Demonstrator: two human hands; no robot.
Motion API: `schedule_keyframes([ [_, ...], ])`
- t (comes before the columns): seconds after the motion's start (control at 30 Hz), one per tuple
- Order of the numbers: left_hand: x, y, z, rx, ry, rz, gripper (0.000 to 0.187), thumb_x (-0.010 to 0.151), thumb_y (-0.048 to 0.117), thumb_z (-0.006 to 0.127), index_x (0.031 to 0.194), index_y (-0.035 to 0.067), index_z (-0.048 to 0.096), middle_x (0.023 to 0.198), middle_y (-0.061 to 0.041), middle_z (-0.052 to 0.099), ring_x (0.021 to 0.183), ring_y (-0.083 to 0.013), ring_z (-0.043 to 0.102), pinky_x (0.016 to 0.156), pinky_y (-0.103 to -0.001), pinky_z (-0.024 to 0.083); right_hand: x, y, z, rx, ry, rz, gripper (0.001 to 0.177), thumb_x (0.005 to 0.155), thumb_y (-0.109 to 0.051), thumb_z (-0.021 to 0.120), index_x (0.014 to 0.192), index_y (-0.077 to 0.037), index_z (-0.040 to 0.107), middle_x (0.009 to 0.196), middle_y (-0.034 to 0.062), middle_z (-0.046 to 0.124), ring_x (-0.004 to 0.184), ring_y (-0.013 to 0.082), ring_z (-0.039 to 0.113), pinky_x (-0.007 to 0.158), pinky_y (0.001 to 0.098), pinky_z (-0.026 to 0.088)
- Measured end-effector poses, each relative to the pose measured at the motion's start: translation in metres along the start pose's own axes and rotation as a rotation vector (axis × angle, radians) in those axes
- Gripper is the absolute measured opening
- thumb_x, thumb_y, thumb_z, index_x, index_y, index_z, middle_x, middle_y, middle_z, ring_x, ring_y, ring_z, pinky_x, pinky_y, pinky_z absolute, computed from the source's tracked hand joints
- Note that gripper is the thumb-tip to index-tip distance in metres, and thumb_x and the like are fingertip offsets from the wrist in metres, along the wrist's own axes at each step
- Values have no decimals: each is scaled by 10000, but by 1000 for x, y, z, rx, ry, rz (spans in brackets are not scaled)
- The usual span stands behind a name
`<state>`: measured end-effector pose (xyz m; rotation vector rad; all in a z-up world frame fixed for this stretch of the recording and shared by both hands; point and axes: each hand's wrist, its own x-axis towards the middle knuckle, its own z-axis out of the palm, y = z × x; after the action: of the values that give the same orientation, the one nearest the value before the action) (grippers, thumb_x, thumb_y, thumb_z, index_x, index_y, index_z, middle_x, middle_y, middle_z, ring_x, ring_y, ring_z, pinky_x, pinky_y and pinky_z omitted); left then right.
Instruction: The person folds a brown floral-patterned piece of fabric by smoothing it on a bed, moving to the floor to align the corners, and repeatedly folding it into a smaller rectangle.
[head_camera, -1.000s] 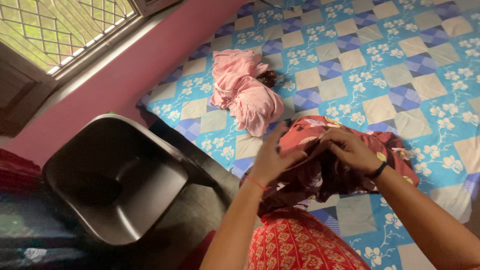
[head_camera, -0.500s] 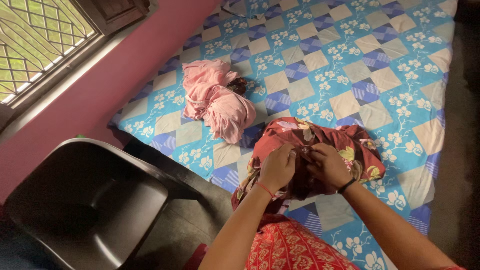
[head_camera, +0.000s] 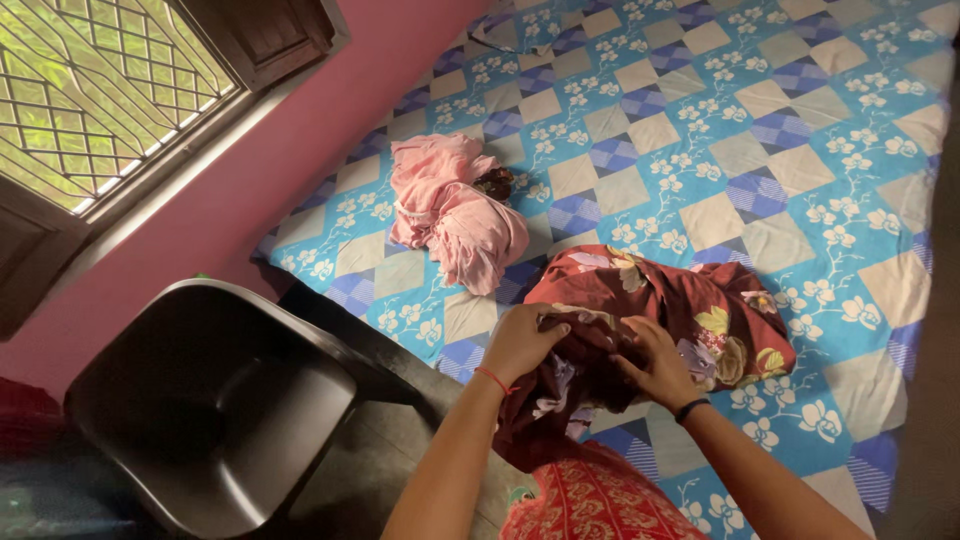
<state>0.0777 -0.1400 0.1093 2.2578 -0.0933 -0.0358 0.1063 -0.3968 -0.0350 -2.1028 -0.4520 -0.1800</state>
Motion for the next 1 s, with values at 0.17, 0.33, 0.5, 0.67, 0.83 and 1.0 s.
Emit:
schedule_keyframes([
  [0.17,1,11,3,-30,18,9,316,856,296,741,1099,98,783,837,-180,727,769,-340,701,743,-401,539,-20,-8,25,-65,101,-183,417,754,-60,757,1131,-15,586,1312,141,565,1195,351,569,1006,420,472],
  [0.33,5,14,6,-115,96,72,310,866,286,748,1069,51,756,895,-154,762,810,-294,739,760,-376,558,-19,-9,24,-155,259,-202,275,781,-37,730,1005,-34,570,1271,105,618,1177,350,581,989,446,485],
  [0.5,10,17,12,-175,94,67,332,887,307,730,1069,30,744,896,-158,765,810,-278,747,771,-371,560,-18,-11,24,-236,296,-254,335,818,-70,748,1134,-39,642,1236,143,616,1130,374,583,918,471,493],
  [0.67,12,21,17,-129,97,37,349,908,322,715,1067,13,746,917,-191,753,840,-332,732,781,-395,546,-17,-2,39,-338,223,-298,266,701,-156,784,936,-51,717,1189,193,617,1068,415,587,858,500,492],
  [0.83,15,24,20,-167,156,116,337,910,304,709,1070,11,753,963,-192,762,898,-338,741,816,-382,553,-20,15,66,-327,34,-184,221,725,-202,786,896,-61,779,1084,135,647,1004,389,593,845,511,499],
  [1.0,16,30,6,-244,203,63,336,908,296,699,1064,2,746,968,-173,774,885,-293,752,815,-360,554,-22,33,84,-445,-54,49,275,775,-252,752,1008,-108,770,1102,143,640,1045,368,593,840,516,499],
])
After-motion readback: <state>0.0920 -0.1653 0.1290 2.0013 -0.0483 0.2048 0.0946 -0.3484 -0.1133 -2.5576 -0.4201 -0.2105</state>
